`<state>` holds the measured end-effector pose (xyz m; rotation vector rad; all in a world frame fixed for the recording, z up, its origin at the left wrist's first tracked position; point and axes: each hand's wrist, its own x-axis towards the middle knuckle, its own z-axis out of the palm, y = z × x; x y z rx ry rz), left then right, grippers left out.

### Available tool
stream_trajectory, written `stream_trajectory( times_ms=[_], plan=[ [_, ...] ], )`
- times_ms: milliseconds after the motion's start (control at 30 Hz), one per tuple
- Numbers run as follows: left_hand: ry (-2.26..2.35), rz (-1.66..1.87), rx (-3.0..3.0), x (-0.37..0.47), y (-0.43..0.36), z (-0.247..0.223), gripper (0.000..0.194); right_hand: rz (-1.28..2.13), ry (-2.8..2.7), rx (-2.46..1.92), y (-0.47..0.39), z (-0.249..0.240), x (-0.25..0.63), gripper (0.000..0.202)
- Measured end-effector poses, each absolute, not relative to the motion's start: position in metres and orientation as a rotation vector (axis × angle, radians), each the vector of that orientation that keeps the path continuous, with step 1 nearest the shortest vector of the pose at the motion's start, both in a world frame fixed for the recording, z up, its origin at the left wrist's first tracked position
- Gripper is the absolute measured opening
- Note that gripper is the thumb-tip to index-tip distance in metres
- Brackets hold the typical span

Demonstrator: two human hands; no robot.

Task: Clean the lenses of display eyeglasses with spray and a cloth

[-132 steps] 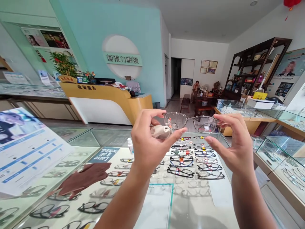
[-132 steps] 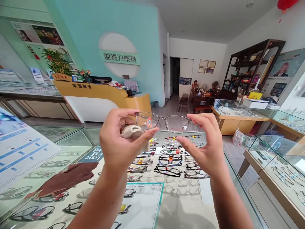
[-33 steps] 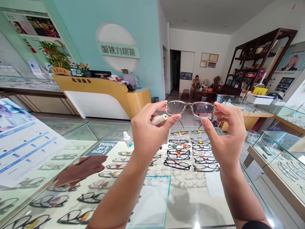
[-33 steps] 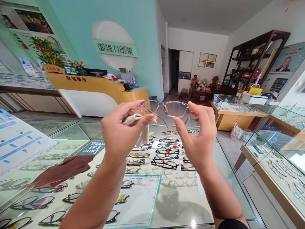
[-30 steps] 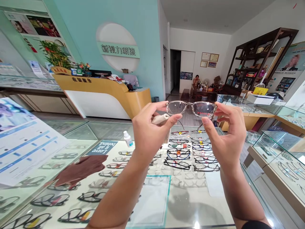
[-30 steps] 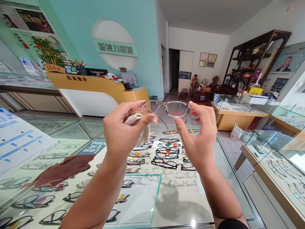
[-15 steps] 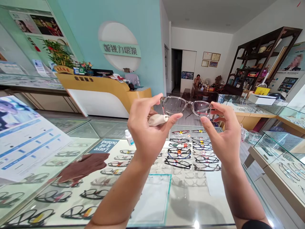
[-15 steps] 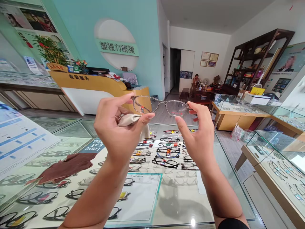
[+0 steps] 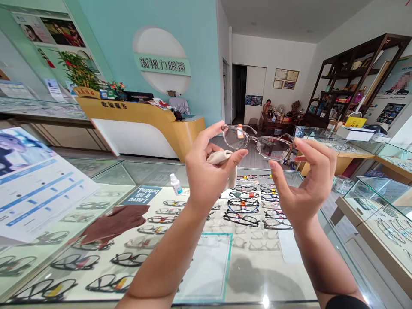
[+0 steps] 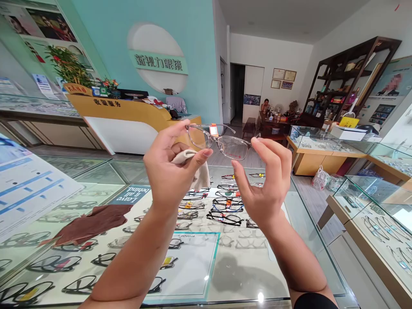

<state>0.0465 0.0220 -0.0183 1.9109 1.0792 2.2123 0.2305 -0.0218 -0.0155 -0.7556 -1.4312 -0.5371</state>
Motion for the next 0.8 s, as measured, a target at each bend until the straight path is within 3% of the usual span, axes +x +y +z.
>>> stream_trajectory(
  times_ms=[400, 800],
  plan=[
    [1.143, 2.569, 1.913, 0.054, 0.016, -0.023, 0.067, 0.086, -1.392, -0.774, -0.011, -0.016, 0.233, 0.039],
    [1.121, 2.529, 1.816, 0.056, 0.017, -0.024, 0.064, 0.14, -1.414, -0.702, -0.012, -0.017, 0.241, 0.033]
  ],
)
